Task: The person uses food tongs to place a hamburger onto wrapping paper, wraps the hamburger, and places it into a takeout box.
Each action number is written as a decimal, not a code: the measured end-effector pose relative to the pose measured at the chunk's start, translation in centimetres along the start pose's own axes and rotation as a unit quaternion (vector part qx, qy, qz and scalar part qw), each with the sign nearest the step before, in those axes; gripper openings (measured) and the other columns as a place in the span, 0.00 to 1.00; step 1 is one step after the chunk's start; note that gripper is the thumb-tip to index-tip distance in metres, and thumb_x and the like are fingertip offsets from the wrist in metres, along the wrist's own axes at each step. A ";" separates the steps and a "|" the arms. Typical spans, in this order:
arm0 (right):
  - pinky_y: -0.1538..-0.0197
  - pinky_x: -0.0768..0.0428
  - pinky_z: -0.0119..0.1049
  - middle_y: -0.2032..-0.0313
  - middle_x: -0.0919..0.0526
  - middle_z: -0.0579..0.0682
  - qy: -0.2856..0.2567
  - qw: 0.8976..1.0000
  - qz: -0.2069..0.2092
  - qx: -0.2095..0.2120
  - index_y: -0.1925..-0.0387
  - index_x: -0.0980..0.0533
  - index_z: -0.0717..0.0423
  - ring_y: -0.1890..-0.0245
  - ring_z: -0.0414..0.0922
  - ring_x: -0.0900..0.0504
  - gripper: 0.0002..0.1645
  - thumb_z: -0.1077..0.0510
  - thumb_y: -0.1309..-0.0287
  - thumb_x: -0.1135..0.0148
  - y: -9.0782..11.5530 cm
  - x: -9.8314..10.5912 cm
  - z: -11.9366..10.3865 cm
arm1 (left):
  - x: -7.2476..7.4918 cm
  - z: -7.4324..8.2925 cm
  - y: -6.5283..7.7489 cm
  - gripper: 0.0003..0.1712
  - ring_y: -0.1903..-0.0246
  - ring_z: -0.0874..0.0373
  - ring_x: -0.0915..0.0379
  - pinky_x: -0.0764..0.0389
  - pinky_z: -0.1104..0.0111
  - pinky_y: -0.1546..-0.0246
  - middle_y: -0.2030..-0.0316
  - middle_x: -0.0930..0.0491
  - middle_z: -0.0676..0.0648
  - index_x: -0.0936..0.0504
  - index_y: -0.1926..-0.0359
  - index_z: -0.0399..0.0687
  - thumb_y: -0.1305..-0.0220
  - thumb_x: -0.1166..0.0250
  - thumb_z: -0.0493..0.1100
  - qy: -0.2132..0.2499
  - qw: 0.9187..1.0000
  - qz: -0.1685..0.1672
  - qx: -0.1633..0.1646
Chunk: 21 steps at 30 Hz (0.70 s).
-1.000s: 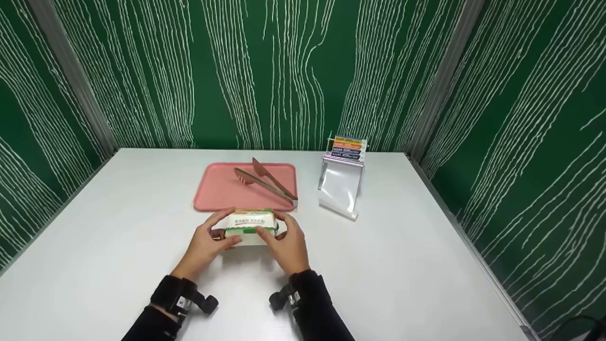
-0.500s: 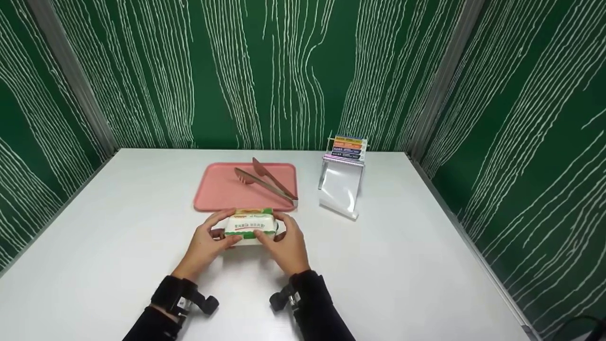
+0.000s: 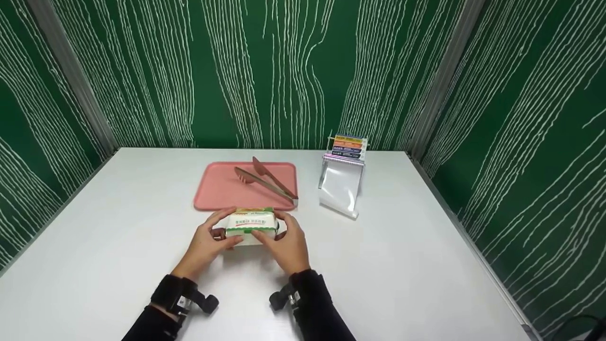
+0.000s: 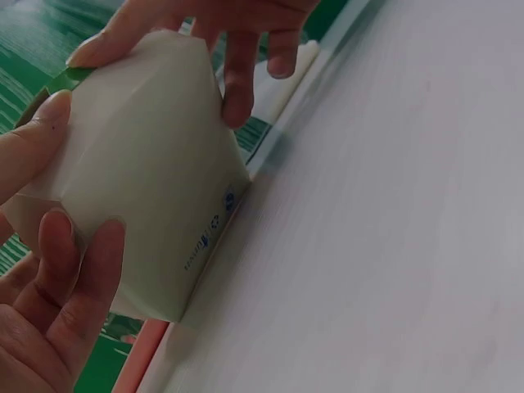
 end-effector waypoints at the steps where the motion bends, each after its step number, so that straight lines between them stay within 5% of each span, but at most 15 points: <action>1: 0.75 0.15 0.41 0.35 0.21 0.52 0.001 1.000 0.000 0.000 0.31 0.24 0.49 0.68 0.54 0.20 0.41 0.48 0.43 0.17 0.0 0.0 0.0 | 0.0 0.0 0.0 0.45 0.73 0.62 0.25 0.20 0.74 0.72 0.24 0.34 0.39 0.28 0.24 0.40 0.40 0.19 0.38 -0.002 1.000 -0.002 -0.001; 21: 0.78 0.19 0.35 0.37 0.20 0.50 -0.014 1.000 0.010 0.000 0.32 0.23 0.47 0.70 0.51 0.22 0.40 0.50 0.44 0.16 -0.1 0.0 0.0 | 0.0 0.2 -0.1 0.44 0.74 0.63 0.25 0.21 0.75 0.72 0.26 0.32 0.40 0.27 0.25 0.39 0.41 0.19 0.36 0.003 1.000 0.002 -0.005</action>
Point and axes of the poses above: each hand's wrist, its own y-axis away from the middle knuckle, its own x-axis out of the back of the hand, z = x × y, the point moved 7 cm from there along -y, towards the middle knuckle
